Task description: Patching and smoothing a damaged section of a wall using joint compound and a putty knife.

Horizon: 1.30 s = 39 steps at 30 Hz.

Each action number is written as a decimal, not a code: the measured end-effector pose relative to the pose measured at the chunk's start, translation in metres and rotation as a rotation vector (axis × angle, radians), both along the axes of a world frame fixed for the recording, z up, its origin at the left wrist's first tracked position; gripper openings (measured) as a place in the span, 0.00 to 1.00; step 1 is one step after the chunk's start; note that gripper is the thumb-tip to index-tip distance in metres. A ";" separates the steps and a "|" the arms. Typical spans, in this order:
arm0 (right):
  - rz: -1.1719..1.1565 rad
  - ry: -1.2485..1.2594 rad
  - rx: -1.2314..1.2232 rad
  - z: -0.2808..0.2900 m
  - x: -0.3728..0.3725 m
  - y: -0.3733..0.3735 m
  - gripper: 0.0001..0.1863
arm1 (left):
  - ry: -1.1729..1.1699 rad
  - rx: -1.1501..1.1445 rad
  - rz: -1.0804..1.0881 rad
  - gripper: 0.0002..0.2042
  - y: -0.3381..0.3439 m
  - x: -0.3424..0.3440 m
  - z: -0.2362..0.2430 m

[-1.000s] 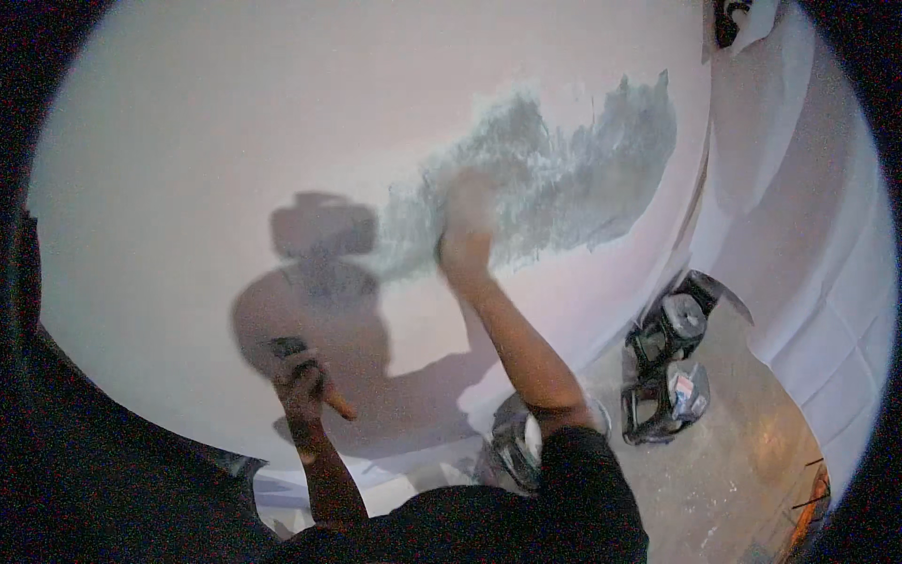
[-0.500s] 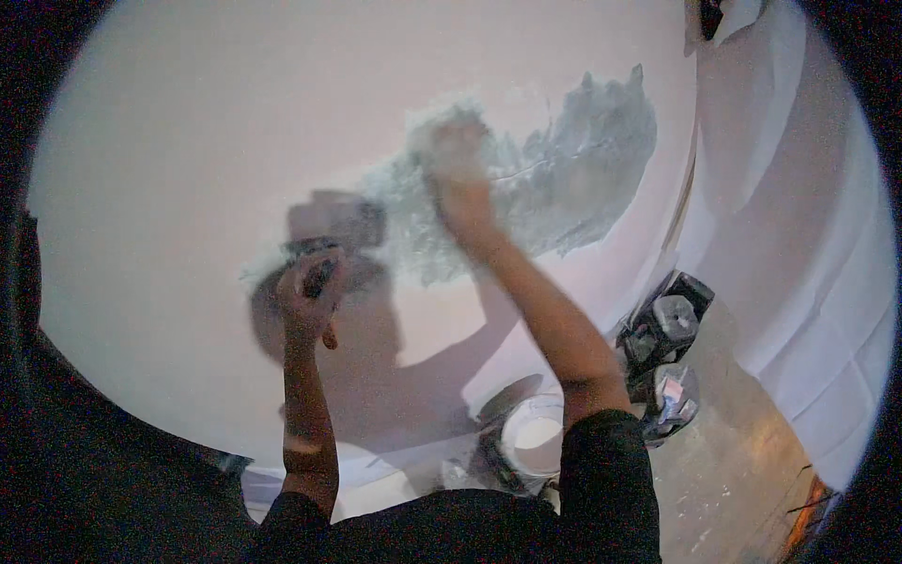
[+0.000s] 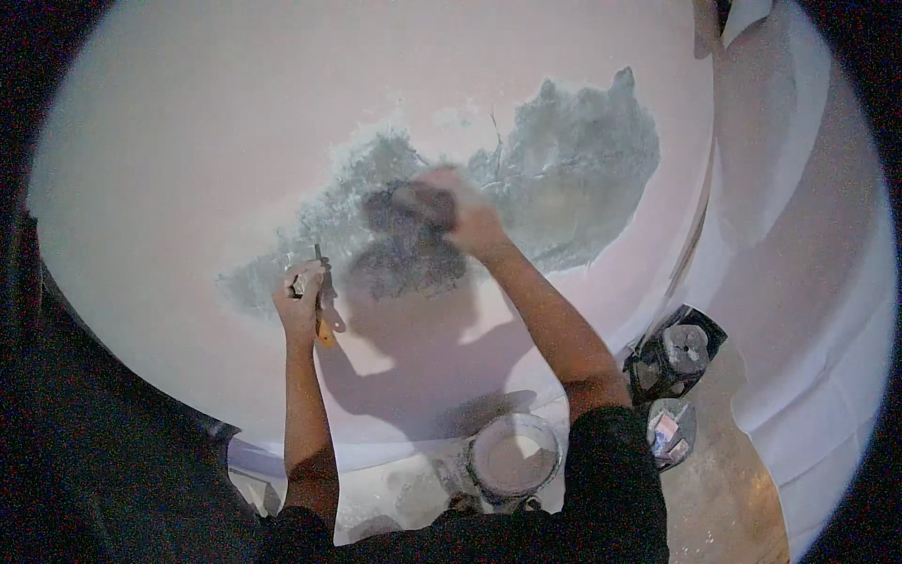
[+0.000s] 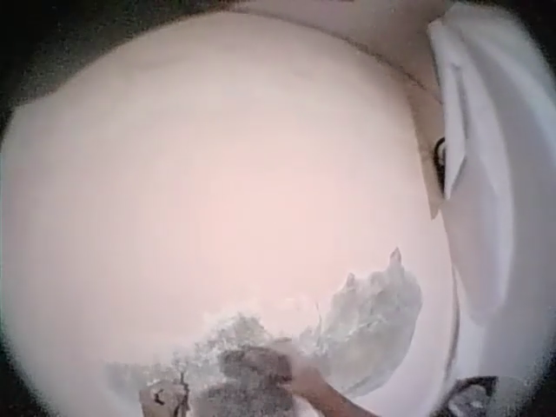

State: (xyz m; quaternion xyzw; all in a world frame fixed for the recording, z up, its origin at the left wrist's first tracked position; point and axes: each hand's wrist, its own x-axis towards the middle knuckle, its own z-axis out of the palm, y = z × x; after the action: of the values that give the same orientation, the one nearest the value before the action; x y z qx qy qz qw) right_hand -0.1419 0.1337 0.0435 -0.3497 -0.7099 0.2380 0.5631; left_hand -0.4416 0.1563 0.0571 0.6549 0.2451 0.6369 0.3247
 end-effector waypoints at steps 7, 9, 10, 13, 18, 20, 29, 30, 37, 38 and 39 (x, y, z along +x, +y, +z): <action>-0.301 -1.193 0.512 -0.051 -0.015 0.038 0.23 | 0.076 -0.165 0.036 0.05 -0.034 -0.003 0.012; -0.557 -1.419 0.087 0.020 0.009 -0.017 0.21 | 0.177 -0.265 0.087 0.05 -0.038 -0.027 0.010; -0.717 -0.912 0.183 0.023 0.069 -0.026 0.22 | 0.129 -0.211 0.013 0.05 -0.040 -0.022 0.011; -1.042 -0.216 0.272 -0.010 0.104 -0.002 0.24 | 0.025 -0.099 -0.102 0.05 -0.035 -0.021 0.000; -0.926 -0.634 0.615 -0.014 0.047 -0.010 0.31 | -0.052 -0.069 -0.149 0.04 -0.035 -0.013 0.000; -0.789 -0.928 0.652 0.000 0.131 -0.024 0.30 | -0.080 -0.072 -0.224 0.05 -0.033 0.022 0.006; -0.651 -0.887 0.678 0.045 0.208 -0.044 0.24 | 0.175 -0.075 -0.116 0.05 -0.037 0.137 0.014; -0.837 -0.817 0.781 0.057 0.252 -0.048 0.23 | 0.253 0.093 -0.034 0.05 -0.026 0.161 0.006; -1.166 -0.433 0.765 0.040 0.263 -0.020 0.23 | 0.107 -0.193 -0.109 0.07 -0.051 0.240 0.003; -0.859 -0.663 0.846 0.052 0.240 -0.035 0.21 | 0.129 -0.088 -0.043 0.07 -0.046 0.233 -0.004; -0.549 -0.880 0.934 0.068 0.222 -0.042 0.19 | 0.149 0.032 0.013 0.06 -0.040 0.226 -0.002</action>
State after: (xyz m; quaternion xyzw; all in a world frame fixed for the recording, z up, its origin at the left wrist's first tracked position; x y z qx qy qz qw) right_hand 0.0801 0.0916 0.1117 -0.3018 -0.7859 -0.4070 0.3544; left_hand -0.2152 0.1159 0.0552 0.7039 0.2624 0.5925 0.2908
